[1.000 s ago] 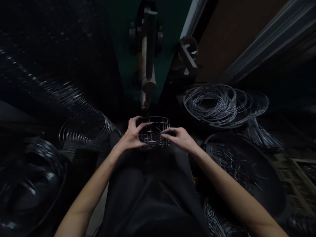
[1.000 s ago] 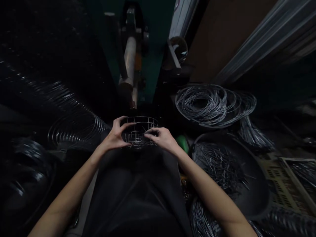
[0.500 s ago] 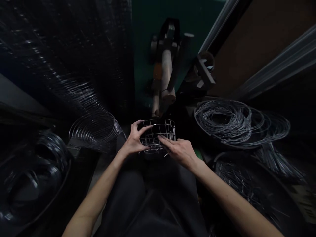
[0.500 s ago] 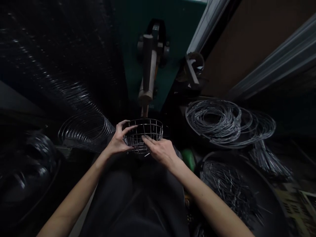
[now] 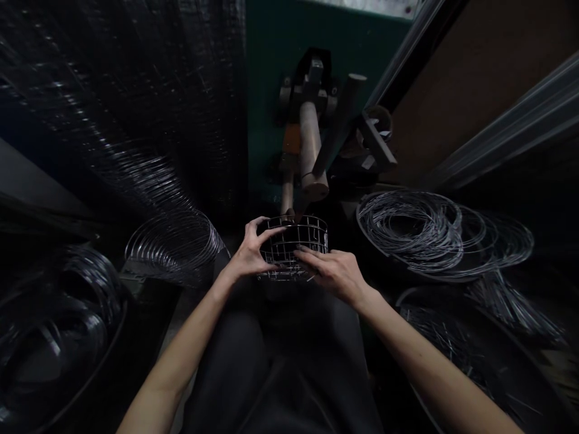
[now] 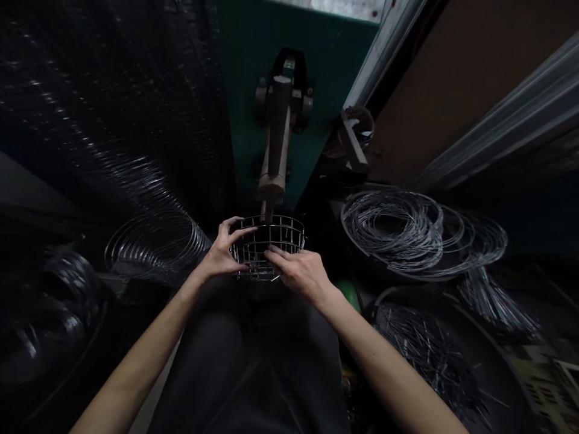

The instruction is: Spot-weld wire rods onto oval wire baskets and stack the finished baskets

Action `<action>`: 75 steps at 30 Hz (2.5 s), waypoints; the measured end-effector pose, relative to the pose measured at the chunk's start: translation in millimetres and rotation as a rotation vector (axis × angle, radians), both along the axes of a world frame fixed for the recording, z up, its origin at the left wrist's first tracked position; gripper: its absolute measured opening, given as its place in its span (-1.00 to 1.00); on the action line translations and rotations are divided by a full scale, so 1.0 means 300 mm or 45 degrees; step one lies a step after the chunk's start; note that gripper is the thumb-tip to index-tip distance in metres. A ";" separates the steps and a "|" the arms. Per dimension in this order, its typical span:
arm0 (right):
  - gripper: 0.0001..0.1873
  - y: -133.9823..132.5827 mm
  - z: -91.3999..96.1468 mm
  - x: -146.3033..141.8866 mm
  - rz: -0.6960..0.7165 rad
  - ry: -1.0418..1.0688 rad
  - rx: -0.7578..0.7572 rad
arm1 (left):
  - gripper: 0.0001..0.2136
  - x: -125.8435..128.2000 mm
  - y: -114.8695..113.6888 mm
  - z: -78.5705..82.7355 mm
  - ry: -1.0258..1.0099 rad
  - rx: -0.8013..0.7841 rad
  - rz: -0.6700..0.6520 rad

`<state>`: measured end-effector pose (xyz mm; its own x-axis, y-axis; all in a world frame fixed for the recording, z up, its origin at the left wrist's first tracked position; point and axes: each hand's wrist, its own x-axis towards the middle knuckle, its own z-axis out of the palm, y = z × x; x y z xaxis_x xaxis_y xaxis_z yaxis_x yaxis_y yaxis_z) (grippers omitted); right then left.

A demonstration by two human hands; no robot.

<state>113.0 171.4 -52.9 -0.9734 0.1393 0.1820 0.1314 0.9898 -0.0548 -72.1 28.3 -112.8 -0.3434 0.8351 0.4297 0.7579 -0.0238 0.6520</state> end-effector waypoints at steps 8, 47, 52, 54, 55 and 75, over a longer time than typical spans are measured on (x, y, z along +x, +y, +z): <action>-0.67 0.016 -0.004 -0.024 -0.005 0.054 -0.128 | -0.21 -0.033 0.013 0.002 -0.047 -0.025 -0.028; -0.47 0.052 0.021 0.149 -0.560 0.402 -1.037 | 0.23 -0.218 0.028 -0.159 -0.312 -0.070 0.007; -0.62 0.004 -0.196 0.359 -0.534 0.047 -1.008 | 0.30 -0.190 0.056 -0.245 -0.644 0.138 0.110; -0.69 0.008 -0.271 0.406 -0.470 -0.042 -1.006 | 0.32 -0.177 0.053 -0.227 -0.710 0.195 0.164; -0.71 0.014 -0.287 0.418 -0.473 -0.041 -1.012 | 0.31 -0.170 0.040 -0.212 -0.700 0.201 0.177; -0.64 -0.106 0.048 -0.005 -0.047 -0.186 -0.252 | -0.28 0.052 -0.055 0.047 0.295 -0.095 -0.050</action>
<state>111.4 139.7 -38.4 -0.9810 0.1942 0.0056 0.1880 0.9561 -0.2247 -56.5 11.9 -98.7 -0.2093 0.8782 0.4301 0.8868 -0.0149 0.4619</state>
